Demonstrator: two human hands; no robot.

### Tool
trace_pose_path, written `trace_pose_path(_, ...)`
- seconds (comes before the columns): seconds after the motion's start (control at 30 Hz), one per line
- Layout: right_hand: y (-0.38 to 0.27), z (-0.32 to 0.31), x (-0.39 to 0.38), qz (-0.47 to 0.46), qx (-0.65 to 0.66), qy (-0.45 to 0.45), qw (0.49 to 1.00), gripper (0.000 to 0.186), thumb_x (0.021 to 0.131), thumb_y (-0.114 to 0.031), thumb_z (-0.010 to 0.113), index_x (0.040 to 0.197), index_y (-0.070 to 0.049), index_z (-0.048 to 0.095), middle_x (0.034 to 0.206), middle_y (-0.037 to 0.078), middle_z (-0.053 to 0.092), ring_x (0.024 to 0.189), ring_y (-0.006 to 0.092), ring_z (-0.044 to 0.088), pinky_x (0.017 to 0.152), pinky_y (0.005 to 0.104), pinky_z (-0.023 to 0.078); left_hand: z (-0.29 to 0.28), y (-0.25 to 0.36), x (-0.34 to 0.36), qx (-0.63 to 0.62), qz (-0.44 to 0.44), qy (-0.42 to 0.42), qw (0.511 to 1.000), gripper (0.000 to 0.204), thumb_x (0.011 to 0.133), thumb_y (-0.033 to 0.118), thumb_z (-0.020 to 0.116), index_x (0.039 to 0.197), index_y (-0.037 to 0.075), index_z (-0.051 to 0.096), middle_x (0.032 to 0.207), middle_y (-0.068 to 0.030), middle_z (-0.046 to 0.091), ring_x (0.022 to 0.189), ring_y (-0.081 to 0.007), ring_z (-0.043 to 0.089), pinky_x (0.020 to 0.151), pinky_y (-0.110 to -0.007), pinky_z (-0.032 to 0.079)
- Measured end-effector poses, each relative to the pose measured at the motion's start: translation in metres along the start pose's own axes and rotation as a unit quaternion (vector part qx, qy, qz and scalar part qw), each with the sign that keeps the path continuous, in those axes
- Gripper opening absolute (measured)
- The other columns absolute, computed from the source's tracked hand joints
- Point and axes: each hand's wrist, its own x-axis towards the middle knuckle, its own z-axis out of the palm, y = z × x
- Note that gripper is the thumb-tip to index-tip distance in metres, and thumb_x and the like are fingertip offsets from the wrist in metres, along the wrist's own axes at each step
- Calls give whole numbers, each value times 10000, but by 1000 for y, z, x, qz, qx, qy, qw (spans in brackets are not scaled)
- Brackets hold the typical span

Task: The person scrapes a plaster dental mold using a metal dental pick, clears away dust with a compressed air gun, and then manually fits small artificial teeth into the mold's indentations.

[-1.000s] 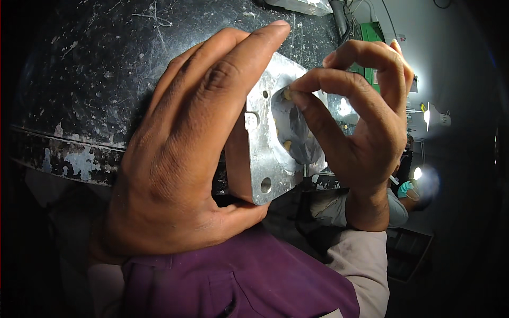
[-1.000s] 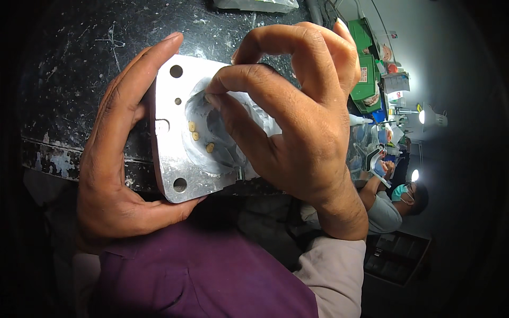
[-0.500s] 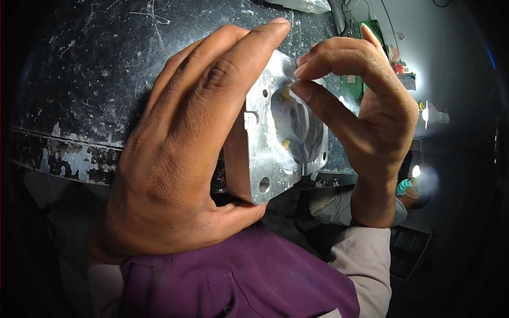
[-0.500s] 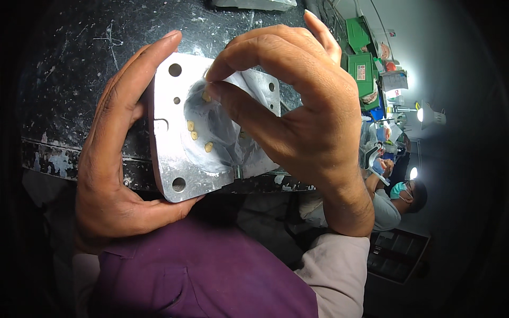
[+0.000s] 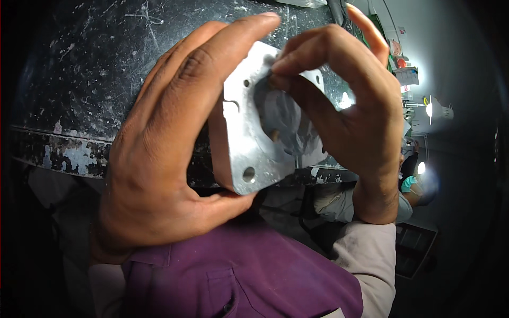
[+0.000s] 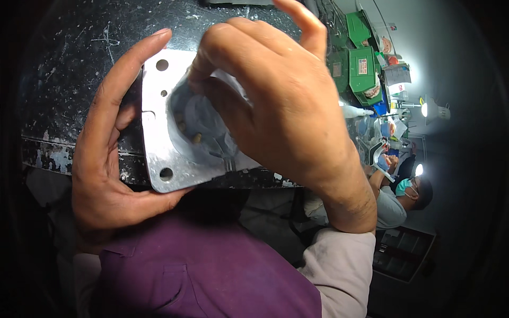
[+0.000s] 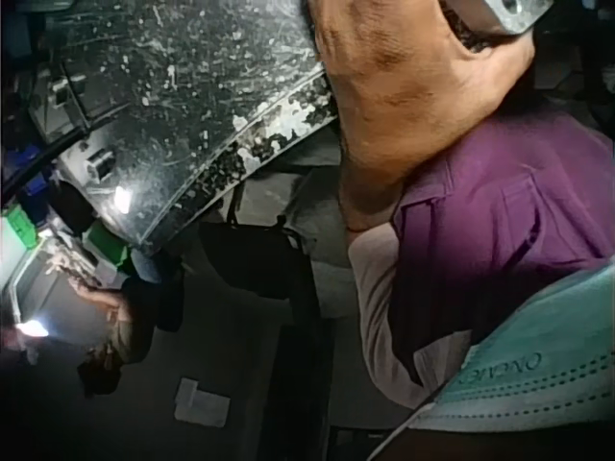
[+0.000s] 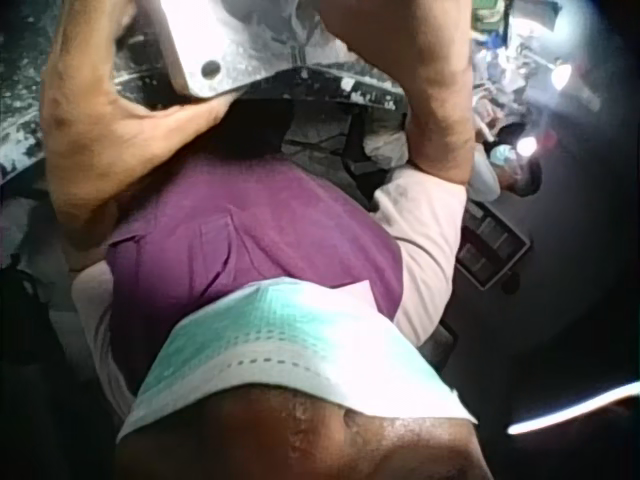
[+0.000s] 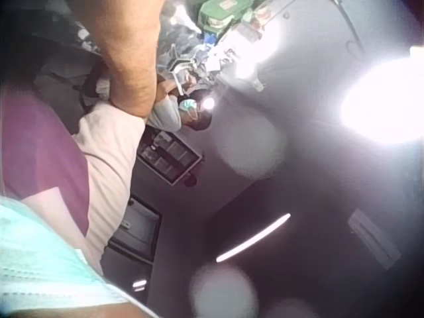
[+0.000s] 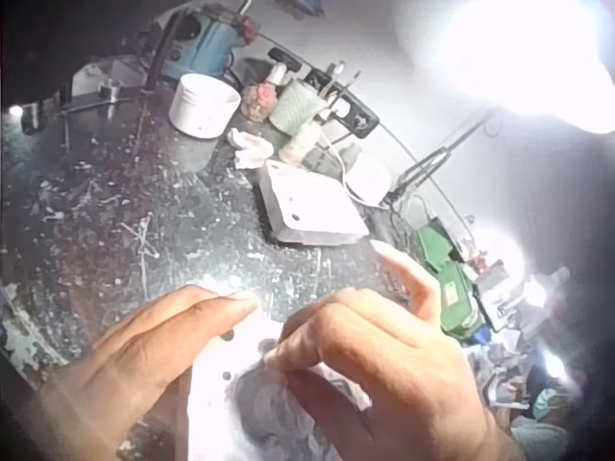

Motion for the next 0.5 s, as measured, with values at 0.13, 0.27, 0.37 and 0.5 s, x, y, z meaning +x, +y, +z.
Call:
trace_pose_path(0.13, 6, 1, -13, -69, 36, 90, 993, 344, 790, -35, 824, 1122, -84, 748, 980, 31, 736, 846, 154, 710, 1048, 421, 466, -2, 6, 0, -11, -48, -11, 999, 1102, 590, -47, 852, 1557, -20, 323, 1610, -181, 353, 1453, -276, 423, 1168, -386, 407)
trace_pose_path(0.27, 11, -32, -72, 74, 123, 304, 942, 191, 990, 27, 580, 1146, 105, 658, 1076, 214, 729, 1061, 253, 712, 1005, 386, 541, -11, 4, 4, 131, -45, -78, 987, 1142, 559, -43, 806, 1569, -55, 275, 1617, -199, 336, 1471, -284, 400, 1227, -396, 320)
trace_pose_path(0.37, 15, -42, -136, 179, 123, 394, 893, 166, 992, -5, 646, 1135, 61, 697, 1000, 119, 724, 850, 145, 690, 690, 244, 568, -9, 1, 1, 152, -51, -70, 985, 1166, 522, -27, 785, 1570, -58, 275, 1604, -215, 349, 1461, -301, 415, 1223, -410, 343)
trace_pose_path(0.5, 7, -42, -202, 310, 116, 419, 845, 174, 958, -47, 720, 1113, 31, 720, 969, 91, 734, 823, 108, 683, 616, 204, 507, 0, 11, -9, 79, -112, 5, 991, 1156, 535, 3, 759, 1582, -32, 270, 1573, -200, 382, 1449, -327, 419, 1214, -442, 359)
